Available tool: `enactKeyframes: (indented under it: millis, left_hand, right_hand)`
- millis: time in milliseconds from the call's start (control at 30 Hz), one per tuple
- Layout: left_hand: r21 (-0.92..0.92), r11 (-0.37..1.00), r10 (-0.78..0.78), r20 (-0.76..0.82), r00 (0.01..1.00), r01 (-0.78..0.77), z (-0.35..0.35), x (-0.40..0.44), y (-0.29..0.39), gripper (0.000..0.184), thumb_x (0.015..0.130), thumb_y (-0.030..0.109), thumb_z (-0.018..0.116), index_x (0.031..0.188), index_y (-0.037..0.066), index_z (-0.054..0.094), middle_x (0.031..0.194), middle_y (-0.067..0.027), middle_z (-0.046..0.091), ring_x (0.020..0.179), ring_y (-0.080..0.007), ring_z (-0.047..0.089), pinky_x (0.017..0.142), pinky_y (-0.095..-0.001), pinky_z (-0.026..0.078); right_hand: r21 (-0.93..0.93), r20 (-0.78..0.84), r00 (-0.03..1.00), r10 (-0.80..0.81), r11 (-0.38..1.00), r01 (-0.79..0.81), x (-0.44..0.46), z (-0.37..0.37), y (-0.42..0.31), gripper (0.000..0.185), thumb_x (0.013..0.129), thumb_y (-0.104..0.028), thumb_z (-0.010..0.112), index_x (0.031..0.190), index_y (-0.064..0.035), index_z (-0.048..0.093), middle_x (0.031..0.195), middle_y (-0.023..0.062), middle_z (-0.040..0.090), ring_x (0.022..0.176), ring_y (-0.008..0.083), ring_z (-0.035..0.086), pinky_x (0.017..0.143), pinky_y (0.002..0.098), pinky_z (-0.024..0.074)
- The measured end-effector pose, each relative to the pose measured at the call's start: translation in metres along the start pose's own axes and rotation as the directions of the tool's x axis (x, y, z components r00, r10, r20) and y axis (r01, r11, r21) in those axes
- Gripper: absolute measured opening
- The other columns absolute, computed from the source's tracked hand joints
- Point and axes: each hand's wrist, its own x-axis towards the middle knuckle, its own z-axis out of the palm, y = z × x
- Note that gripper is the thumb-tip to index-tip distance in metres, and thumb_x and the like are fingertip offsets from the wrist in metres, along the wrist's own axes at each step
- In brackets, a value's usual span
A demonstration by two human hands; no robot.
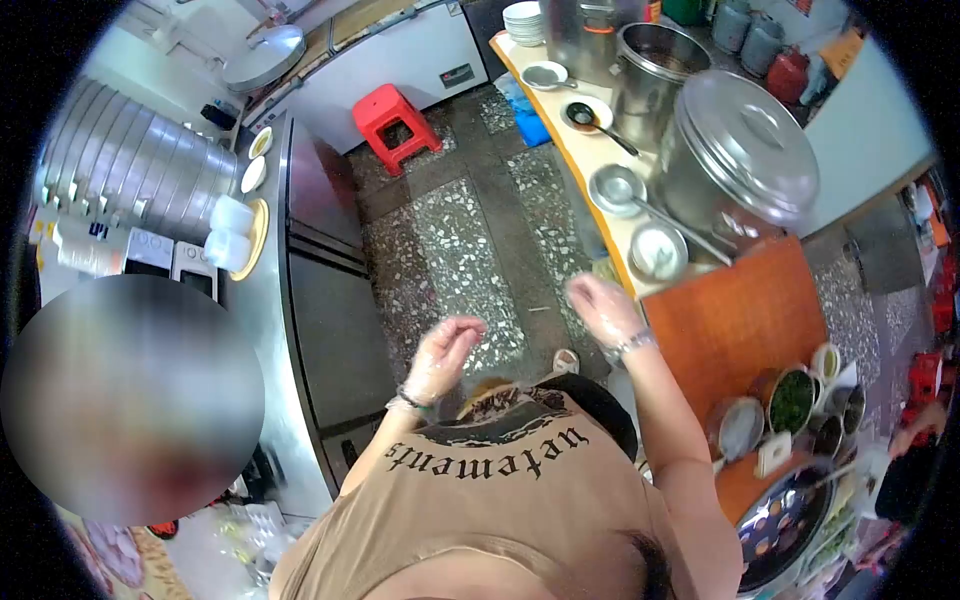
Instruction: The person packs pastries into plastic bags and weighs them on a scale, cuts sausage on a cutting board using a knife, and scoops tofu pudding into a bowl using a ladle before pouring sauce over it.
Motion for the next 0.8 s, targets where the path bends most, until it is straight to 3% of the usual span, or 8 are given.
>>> enactKeyframes:
  millis: [167,233,433,500,633,700,767,800]
  left_hand:
    - [-0.049,0.999,-0.012,-0.219,0.976,0.001,-0.101,0.162,-0.014,0.015,0.094,0.006,0.053,0.105,0.002,0.062,0.096,-0.0016,0.063,0.089,-0.0089,0.056,0.082,-0.0230,0.046]
    - [-0.245,0.968,-0.124,-0.272,0.954,0.056,-0.142,0.236,-0.032,0.016,0.095,0.007,0.052,0.107,0.002,0.061,0.099,-0.0019,0.062,0.090,-0.0093,0.056,0.084,-0.0238,0.046]
    - [-0.069,0.976,-0.204,0.038,0.978,0.206,-0.226,0.516,-0.022,0.021,0.097,0.014,0.050,0.112,0.002,0.058,0.100,-0.0045,0.064,0.090,-0.0118,0.059,0.081,-0.0270,0.048]
    - [0.177,0.982,-0.114,0.231,0.966,0.073,-0.225,0.607,0.024,0.022,0.095,0.014,0.051,0.112,0.002,0.059,0.100,-0.0047,0.064,0.093,-0.0124,0.060,0.081,-0.0270,0.049]
    - [0.163,0.899,0.239,0.597,0.766,-0.407,-0.180,0.778,0.081,0.022,0.092,0.015,0.054,0.108,0.002,0.061,0.101,-0.0134,0.065,0.094,-0.0252,0.063,0.081,-0.0332,0.049]
    - [0.213,0.804,0.239,0.739,0.630,-0.555,-0.154,0.849,0.096,0.024,0.090,0.016,0.054,0.108,0.002,0.061,0.102,-0.0183,0.064,0.096,-0.0355,0.061,0.084,-0.0391,0.048]
    - [0.180,0.801,0.227,0.792,0.567,-0.572,-0.139,0.913,0.106,0.029,0.088,0.018,0.054,0.111,0.001,0.059,0.104,-0.0205,0.062,0.098,-0.0391,0.058,0.086,-0.0418,0.047]
    - [0.201,0.744,0.244,0.805,0.540,-0.637,-0.142,0.938,0.106,0.031,0.088,0.019,0.054,0.113,0.000,0.057,0.106,-0.0212,0.061,0.097,-0.0388,0.059,0.086,-0.0414,0.047]
  right_hand:
    - [0.158,0.265,0.945,-0.191,0.975,0.153,0.233,0.044,-0.063,0.024,0.092,-0.029,0.056,0.105,-0.0097,0.061,0.096,0.0148,0.067,0.091,0.0318,0.064,0.081,0.0402,0.0495]
    - [0.137,0.373,0.873,-0.314,0.949,0.283,0.316,0.073,-0.062,0.026,0.092,-0.029,0.055,0.104,-0.0074,0.061,0.099,0.0153,0.066,0.094,0.0330,0.063,0.083,0.0408,0.0487]
    - [0.077,0.274,0.961,-0.046,0.997,0.025,0.531,0.058,-0.032,0.027,0.091,-0.028,0.055,0.107,-0.0074,0.061,0.103,0.0158,0.065,0.098,0.0344,0.061,0.086,0.0424,0.0471]
    - [0.026,0.166,0.984,0.068,0.997,-0.073,0.586,0.025,-0.019,0.028,0.091,-0.029,0.055,0.108,-0.0077,0.061,0.105,0.0158,0.065,0.099,0.0343,0.061,0.086,0.0421,0.0470]
    - [0.124,-0.025,0.957,0.290,0.951,-0.284,0.677,-0.039,0.018,0.029,0.092,-0.027,0.053,0.113,-0.0089,0.060,0.108,0.0179,0.064,0.102,0.0353,0.060,0.087,0.0418,0.0467]
    - [0.124,-0.056,0.922,0.383,0.919,-0.374,0.718,-0.050,0.063,0.028,0.092,-0.026,0.053,0.111,-0.0076,0.061,0.108,0.0191,0.064,0.101,0.0359,0.060,0.087,0.0420,0.0469]
    - [0.154,-0.183,0.952,0.247,0.963,-0.220,0.769,-0.044,0.130,0.028,0.092,-0.026,0.050,0.109,-0.0057,0.061,0.104,0.0212,0.064,0.098,0.0374,0.062,0.084,0.0423,0.0481]
    - [0.123,-0.084,0.915,0.395,0.915,-0.384,0.796,-0.054,0.139,0.032,0.090,-0.031,0.053,0.109,-0.0061,0.061,0.104,0.0211,0.064,0.099,0.0368,0.061,0.085,0.0416,0.0480]
